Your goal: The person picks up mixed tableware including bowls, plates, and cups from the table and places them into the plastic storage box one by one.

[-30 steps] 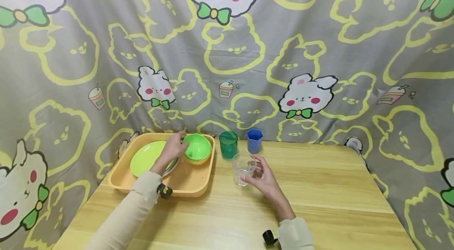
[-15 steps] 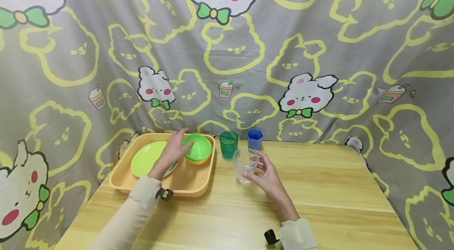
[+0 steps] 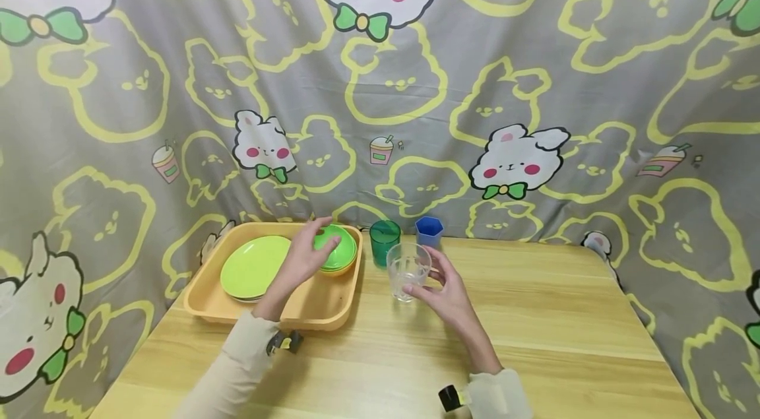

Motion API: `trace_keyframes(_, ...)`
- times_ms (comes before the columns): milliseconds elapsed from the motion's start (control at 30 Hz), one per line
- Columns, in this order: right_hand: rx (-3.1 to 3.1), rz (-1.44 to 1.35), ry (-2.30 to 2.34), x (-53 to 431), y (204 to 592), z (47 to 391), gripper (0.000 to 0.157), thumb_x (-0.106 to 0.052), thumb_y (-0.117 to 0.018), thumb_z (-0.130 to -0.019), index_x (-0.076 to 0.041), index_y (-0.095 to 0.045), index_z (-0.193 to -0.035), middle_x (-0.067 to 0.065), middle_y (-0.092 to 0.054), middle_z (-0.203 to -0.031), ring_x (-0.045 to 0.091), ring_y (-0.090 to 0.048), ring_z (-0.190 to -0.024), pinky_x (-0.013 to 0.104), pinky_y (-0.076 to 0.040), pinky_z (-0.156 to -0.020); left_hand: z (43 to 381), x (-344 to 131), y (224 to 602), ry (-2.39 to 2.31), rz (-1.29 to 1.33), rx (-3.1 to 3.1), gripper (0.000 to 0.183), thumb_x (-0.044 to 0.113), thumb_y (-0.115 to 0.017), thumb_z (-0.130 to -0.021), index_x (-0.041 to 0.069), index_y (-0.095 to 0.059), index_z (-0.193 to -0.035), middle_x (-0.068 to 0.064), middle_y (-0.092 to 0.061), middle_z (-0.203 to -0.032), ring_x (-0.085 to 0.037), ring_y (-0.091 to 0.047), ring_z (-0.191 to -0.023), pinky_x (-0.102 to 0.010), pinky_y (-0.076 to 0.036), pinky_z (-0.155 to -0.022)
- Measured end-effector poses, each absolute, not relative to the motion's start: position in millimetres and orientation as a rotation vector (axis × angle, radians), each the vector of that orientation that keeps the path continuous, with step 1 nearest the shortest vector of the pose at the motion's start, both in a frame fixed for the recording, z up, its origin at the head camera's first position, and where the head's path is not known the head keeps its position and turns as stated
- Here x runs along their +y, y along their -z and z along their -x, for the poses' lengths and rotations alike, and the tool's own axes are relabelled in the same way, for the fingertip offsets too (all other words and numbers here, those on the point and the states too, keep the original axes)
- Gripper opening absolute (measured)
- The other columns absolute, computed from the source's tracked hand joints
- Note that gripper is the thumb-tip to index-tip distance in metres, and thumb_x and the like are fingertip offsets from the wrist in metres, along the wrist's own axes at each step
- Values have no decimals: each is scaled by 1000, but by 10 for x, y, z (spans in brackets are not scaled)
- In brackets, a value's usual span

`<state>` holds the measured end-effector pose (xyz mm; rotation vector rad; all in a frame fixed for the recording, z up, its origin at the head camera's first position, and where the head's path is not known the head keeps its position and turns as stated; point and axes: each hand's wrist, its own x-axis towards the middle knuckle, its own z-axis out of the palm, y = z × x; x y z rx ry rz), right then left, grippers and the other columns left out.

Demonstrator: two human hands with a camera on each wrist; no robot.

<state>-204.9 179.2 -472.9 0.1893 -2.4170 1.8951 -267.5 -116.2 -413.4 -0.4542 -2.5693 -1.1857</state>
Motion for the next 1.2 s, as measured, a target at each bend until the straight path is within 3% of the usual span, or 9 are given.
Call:
trace_keyframes(300, -2388, -221, -1892, 1724, 4684, 2033, 82, -19, -85, -86, -18, -41, -156, 15, -55, -147, 40, -53, -131, 59, -46, -107, 2597, -1071, 4215, 1501, 504, -2520, 46, 26, -67, -102, 7, -57, -143, -22, -54, -142, -44, -56, -125, -63, -50, -98)
trace_keyframes(533, -2372, -226, -1898, 1714, 4606, 2055, 81, -17, -85, -87, -17, -42, -156, 15, -57, -145, 39, -53, -131, 53, -50, -103, 2499, -907, 4140, 1822, 615, -2370, 43, 13, -63, -103, -1, -54, -143, -22, -53, -147, -44, -52, -133, -57, -47, -107)
trace_keyframes(667, -2368, -235, -1897, 1714, 4558, 2093, 81, -17, -85, -87, -19, -43, -156, 14, -58, -144, 38, -53, -131, 51, -50, -103, 2508, -862, 4172, 1887, 651, -2335, 44, 13, -63, -104, 1, -53, -145, -22, -50, -150, -46, -48, -136, -57, -44, -110)
trace_keyframes(833, -2352, -253, -1891, 1714, 4511, 2139, 80, -17, -85, -86, -19, -44, -155, 15, -58, -144, 39, -53, -131, 59, -44, -109, 2525, -800, 4182, 1924, 675, -2316, 45, 13, -62, -104, 1, -52, -146, -23, -49, -150, -44, -47, -137, -56, -43, -111)
trace_keyframes(1067, -2336, -269, -1899, 1703, 4456, 2196, 79, -20, -86, -85, -22, -47, -154, 13, -59, -143, 37, -55, -131, 59, -45, -108, 2537, -698, 4210, 1984, 715, -2334, 48, 23, -61, -105, 9, -50, -150, -11, -49, -154, -35, -48, -139, -50, -44, -113)
trace_keyframes(1200, -2323, -291, -1905, 1724, 4419, 2195, 77, -18, -86, -86, -21, -49, -153, 14, -61, -141, 35, -56, -129, 54, -46, -107, 2530, -649, 4221, 2055, 817, -2290, 53, 28, -58, -107, 11, -43, -155, -10, -45, -157, -36, -45, -142, -51, -42, -114)
